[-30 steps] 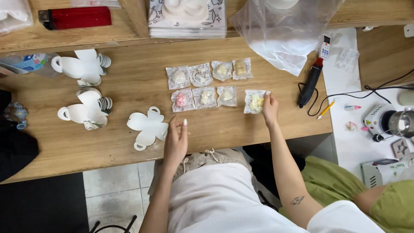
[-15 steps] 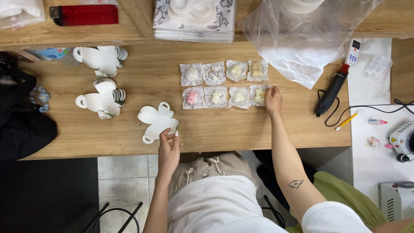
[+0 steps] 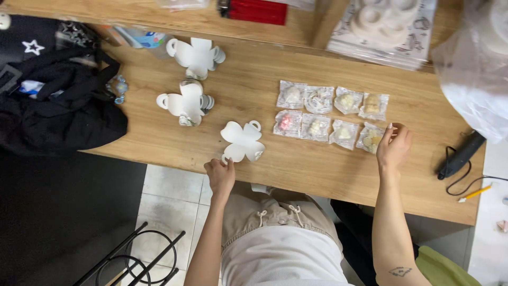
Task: The recorder is packing small flower-shaped wax melts into individual green paper boxes and organizing them on the workspace.
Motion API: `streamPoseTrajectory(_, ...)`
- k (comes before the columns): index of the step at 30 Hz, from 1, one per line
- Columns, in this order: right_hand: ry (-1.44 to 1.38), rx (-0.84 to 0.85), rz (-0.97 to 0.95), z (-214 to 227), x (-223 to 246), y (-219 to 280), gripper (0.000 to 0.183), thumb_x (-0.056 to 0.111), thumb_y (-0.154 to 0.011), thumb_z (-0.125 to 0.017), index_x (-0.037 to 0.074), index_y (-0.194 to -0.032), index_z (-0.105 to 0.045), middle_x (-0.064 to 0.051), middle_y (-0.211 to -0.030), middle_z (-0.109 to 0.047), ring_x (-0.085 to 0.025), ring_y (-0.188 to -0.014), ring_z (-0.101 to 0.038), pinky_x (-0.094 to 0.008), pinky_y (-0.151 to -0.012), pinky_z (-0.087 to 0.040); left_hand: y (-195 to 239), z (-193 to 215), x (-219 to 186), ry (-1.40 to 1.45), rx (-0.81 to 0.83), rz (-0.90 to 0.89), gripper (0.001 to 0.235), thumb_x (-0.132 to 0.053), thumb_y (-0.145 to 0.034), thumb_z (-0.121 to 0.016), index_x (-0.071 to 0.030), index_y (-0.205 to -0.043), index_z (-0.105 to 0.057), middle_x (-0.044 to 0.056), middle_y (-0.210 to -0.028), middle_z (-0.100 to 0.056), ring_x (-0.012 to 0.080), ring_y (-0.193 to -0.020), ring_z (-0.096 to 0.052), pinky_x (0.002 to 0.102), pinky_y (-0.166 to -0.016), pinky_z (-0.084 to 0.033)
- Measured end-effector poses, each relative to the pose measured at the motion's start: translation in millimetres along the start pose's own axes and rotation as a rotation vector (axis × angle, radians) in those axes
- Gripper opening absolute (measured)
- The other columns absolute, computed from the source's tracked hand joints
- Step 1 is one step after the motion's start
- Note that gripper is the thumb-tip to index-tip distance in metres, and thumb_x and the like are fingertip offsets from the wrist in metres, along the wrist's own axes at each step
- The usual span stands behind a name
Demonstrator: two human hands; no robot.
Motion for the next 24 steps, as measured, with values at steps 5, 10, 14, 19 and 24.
streamPoseTrajectory(5,-0.22,0.454,-0.016,-33.7,89.2,7.1,0.022,0.026,-0.113,-0.06,0.005,-0.12,-0.066,-0.014,-0.1,-0.078,-0.025,-0.086,-0.076,-0.04,-0.076,-0.057,-33.3,-16.9,21.2,0.224,0.07,0.062,0.053,-0.033,-0.091,-0.075,0.003,-0.112,-0.043,0.022,-0.109,-0.056,0.0359,-0.092,-0.064,0.046,-0.081,-0.053)
streamPoseTrajectory(10,-0.35,0.743,0.128,-69.8,226.2,64.7,0.042,0.022,-0.093,-0.069,0.007,-0.131,-0.058,-0.014,-0.11,-0.074,-0.027,-0.086,-0.075,-0.039,-0.073,-0.059,-67.6,-28.4,34.4,0.3,0.195,-0.013,0.051,-0.029,-0.086,-0.078,0.0,-0.107,-0.043,0.017,-0.089,-0.065,0.0354,-0.085,-0.071,0.046,-0.076,-0.056)
streamPoseTrajectory(14,-0.336,0.781,0.134,-124.2,280.9,104.7,0.06,0.025,-0.085,-0.078,0.006,-0.135,-0.053,-0.018,-0.112,-0.069,-0.032,-0.086,-0.073,-0.041,-0.074,-0.058,-78.8,-33.5,32.7,0.248,0.393,-0.155,0.047,-0.025,-0.087,-0.078,-0.001,-0.105,-0.043,0.02,-0.085,-0.067,0.0386,-0.082,-0.071,0.047,-0.073,-0.054)
streamPoseTrajectory(19,-0.164,0.739,0.08,-167.0,284.0,128.1,0.036,0.022,-0.09,-0.073,0.012,-0.123,-0.066,-0.012,-0.106,-0.077,-0.031,-0.092,-0.074,-0.041,-0.079,-0.058,-102.1,-44.6,42.8,0.31,0.509,-0.336,0.043,-0.014,-0.082,-0.078,-0.003,-0.105,-0.043,0.017,-0.09,-0.068,0.0336,-0.086,-0.074,0.043,-0.074,-0.057)
streamPoseTrajectory(24,-0.096,0.665,-0.024,-127.6,319.5,124.7,0.024,0.023,-0.093,-0.07,0.015,-0.114,-0.073,-0.01,-0.098,-0.078,-0.029,-0.088,-0.076,-0.042,-0.076,-0.059,-118.2,-12.2,29.3,0.386,0.639,-0.416,0.038,-0.013,-0.087,-0.073,-0.005,-0.11,-0.045,0.017,-0.097,-0.072,0.0299,-0.091,-0.076,0.041,-0.078,-0.057)
Point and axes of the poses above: each hand's wrist, its own y-axis away from the middle knuckle, its own z-axis out of the back of the hand, x = y × z, the point moved 5 cm from there along -y, towards the middle knuckle
